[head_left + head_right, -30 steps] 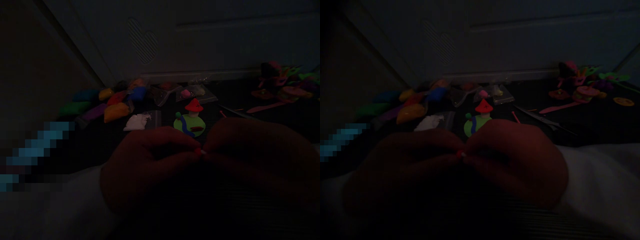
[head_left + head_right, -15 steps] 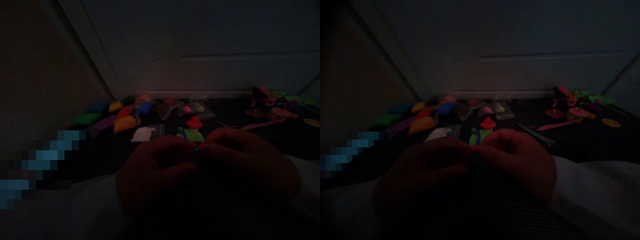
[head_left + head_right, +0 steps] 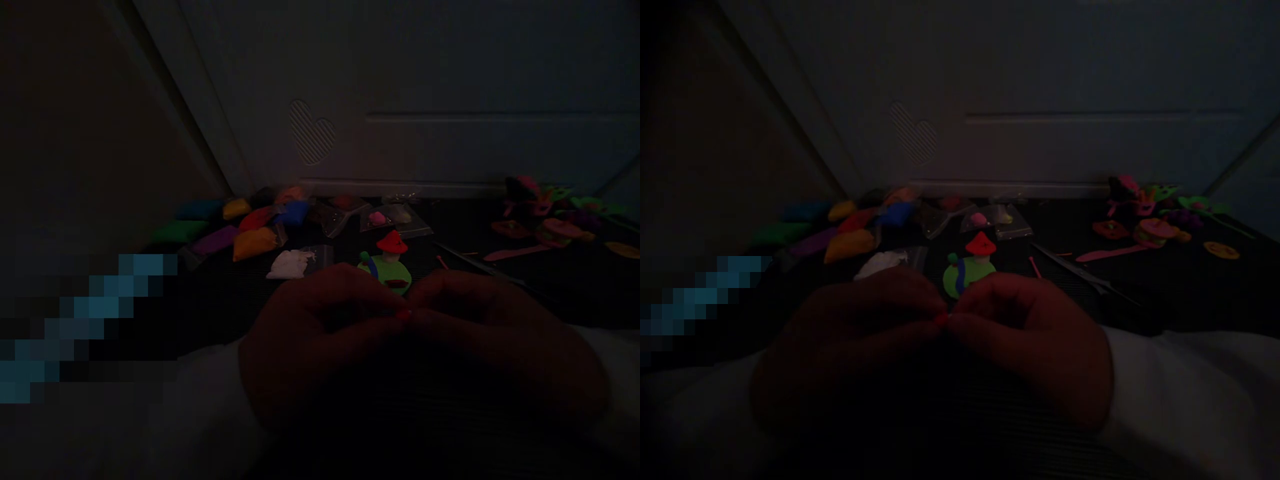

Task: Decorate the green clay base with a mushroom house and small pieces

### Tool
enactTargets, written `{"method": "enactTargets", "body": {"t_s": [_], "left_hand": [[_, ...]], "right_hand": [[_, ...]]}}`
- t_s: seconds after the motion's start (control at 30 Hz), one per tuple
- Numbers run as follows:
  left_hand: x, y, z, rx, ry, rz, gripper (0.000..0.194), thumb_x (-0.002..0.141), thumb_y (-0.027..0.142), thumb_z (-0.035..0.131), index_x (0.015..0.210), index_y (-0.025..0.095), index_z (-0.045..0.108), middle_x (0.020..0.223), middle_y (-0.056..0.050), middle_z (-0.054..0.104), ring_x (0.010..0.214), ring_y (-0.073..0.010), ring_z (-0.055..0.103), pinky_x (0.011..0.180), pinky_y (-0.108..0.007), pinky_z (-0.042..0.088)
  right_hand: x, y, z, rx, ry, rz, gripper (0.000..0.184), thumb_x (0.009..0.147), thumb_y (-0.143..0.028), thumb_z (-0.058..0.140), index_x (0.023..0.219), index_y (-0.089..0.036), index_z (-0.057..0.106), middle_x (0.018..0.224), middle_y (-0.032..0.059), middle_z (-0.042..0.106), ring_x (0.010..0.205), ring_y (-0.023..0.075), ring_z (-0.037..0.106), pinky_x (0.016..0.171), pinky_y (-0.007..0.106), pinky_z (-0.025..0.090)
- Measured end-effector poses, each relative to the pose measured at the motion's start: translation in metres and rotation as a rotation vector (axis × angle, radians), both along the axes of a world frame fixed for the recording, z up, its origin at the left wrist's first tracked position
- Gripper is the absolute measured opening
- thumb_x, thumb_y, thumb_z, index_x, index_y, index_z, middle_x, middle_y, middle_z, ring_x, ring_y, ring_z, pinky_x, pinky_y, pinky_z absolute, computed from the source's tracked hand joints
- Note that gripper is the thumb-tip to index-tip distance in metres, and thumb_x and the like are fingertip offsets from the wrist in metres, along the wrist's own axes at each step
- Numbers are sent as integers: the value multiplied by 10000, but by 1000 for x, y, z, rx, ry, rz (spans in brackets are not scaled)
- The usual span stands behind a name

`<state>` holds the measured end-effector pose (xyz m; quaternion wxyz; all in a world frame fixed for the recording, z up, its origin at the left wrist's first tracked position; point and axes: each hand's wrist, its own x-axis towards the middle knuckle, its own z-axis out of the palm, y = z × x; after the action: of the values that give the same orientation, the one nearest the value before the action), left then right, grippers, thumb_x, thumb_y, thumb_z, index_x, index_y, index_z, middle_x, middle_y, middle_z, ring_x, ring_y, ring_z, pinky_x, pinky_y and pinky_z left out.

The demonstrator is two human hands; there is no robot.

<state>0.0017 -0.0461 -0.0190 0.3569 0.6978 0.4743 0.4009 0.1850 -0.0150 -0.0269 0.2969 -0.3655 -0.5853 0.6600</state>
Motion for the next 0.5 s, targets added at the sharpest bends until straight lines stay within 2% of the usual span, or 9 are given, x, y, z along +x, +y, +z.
{"method": "enactTargets", "body": {"t_s": [0.13,0.23,0.33,0.5], "left_hand": [[0,3,0,-38,-27,-6,94,696,195,690,781,233,699,791,67,666,734,-54,613,658,-103,461],[0,4,-1,-53,-44,-8,104,696,194,690,786,245,699,801,70,671,736,-55,616,652,-98,461],[-1,4,-1,-14,-33,-14,148,693,188,692,821,261,695,820,78,672,744,-51,616,658,-91,461],[0,3,0,35,-41,10,95,687,178,695,754,245,704,764,80,670,705,-37,614,639,-74,458]], "right_hand": [[1,0,-1,-61,-8,-2,146,633,-201,725,739,-192,626,654,-49,595,565,17,519,495,66,400],[1,0,1,-40,-21,-3,150,626,-190,727,741,-194,632,653,-48,595,560,17,514,488,66,395],[1,0,2,8,-46,-19,113,654,-213,708,730,-186,628,647,-40,596,554,31,519,479,92,402],[0,0,4,6,-57,-18,127,631,-210,723,717,-192,631,638,-45,593,556,31,522,482,96,405]]}}
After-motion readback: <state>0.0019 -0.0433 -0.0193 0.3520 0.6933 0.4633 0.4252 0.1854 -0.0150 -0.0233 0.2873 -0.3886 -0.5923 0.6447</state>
